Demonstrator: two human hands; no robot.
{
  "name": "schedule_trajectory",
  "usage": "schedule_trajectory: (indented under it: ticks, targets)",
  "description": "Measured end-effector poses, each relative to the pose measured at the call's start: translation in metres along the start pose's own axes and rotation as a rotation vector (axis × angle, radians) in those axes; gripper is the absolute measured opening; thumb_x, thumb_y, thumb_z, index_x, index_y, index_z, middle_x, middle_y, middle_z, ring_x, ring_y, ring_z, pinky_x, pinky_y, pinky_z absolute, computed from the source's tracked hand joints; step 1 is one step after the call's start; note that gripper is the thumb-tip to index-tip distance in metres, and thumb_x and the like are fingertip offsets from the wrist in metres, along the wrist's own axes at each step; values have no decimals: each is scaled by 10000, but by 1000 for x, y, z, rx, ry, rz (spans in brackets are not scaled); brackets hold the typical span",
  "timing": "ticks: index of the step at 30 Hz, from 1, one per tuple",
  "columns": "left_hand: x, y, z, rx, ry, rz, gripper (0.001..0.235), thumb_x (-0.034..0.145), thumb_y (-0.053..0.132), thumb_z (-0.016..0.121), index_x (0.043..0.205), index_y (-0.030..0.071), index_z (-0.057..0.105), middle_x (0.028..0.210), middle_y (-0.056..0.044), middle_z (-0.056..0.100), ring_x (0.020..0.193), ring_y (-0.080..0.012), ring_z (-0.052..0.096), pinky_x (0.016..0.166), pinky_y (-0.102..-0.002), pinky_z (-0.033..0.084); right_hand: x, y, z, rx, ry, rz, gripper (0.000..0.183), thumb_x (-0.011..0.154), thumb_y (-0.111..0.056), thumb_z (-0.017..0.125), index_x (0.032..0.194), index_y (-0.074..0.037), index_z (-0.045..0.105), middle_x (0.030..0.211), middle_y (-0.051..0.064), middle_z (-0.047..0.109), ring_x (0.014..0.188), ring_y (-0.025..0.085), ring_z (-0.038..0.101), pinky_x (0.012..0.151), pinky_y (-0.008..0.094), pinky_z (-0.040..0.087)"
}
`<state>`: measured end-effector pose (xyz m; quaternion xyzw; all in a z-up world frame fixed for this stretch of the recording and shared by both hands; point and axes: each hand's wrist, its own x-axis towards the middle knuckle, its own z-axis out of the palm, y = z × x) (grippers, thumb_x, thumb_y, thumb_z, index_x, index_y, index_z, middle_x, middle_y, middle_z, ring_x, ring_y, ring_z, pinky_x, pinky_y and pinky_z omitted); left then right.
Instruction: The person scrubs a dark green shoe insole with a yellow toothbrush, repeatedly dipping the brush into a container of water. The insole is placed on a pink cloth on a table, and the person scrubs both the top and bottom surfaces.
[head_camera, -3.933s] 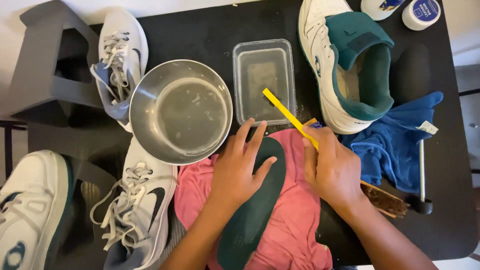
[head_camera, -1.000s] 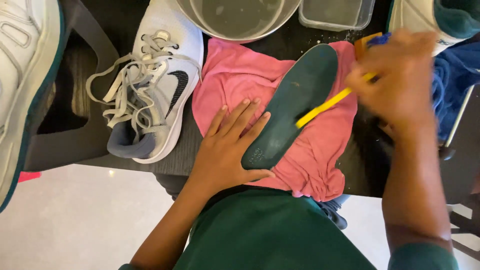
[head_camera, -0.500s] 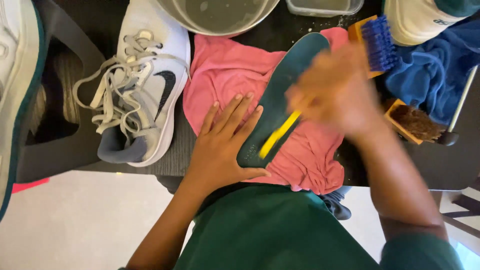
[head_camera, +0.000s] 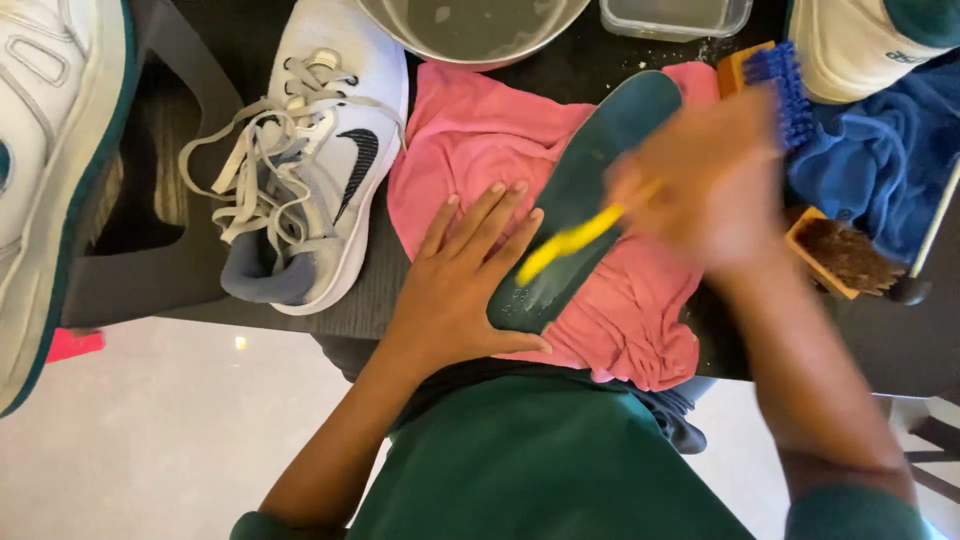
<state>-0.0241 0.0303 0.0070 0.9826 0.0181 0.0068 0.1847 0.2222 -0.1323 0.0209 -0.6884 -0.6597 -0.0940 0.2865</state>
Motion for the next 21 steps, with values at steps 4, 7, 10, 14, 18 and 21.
schedule_trajectory:
  ticks: [4,7,10,14,18,21]
  targets:
    - [-3,0,0,-35,40,32,1251,710,936,648,1620,132,347,1707,-109,289,1598,-281,266,1304,-533,149,12,-25,0,27,-133,-25,464,1012,-7,661,650,-188,434,592,-37,360,643,189,345,709,398,243]
    - [-19,2,2,-6,253,24,1077,780,869,693,1503,90,518,1589,-119,480,1510,-340,410,1237,-646,267,0,23,-13,-36,-54,67,332,978,94,718,771,-166,733,686,30,583,623,257,448,649,449,292]
    - [-26,9,6,-13,319,-34,994,808,785,771,1461,64,566,1550,-113,528,1489,-323,437,1237,-643,261,2,-3,-12,-47,-72,206,505,1006,87,676,629,-98,395,596,46,343,633,252,285,641,461,212]
    - [-31,12,6,38,247,-91,1065,796,841,732,1528,100,507,1619,-85,449,1531,-297,376,1250,-629,254,16,-26,1,1,-77,-22,536,1087,-97,679,637,-164,397,601,23,308,556,243,287,583,440,203]
    - [-33,9,1,1,116,-90,1104,827,815,704,1611,114,371,1704,-67,298,1594,-274,249,1285,-623,164,-19,36,-18,-282,-168,269,550,1074,-18,786,668,-157,443,662,-16,424,791,235,507,845,458,273]
    - [-33,10,3,52,78,-96,1188,788,839,716,1631,99,324,1718,-60,260,1602,-269,217,1285,-614,145,-1,-12,-2,-87,-100,41,438,1023,-18,670,672,-142,437,623,53,352,561,251,317,590,467,259]
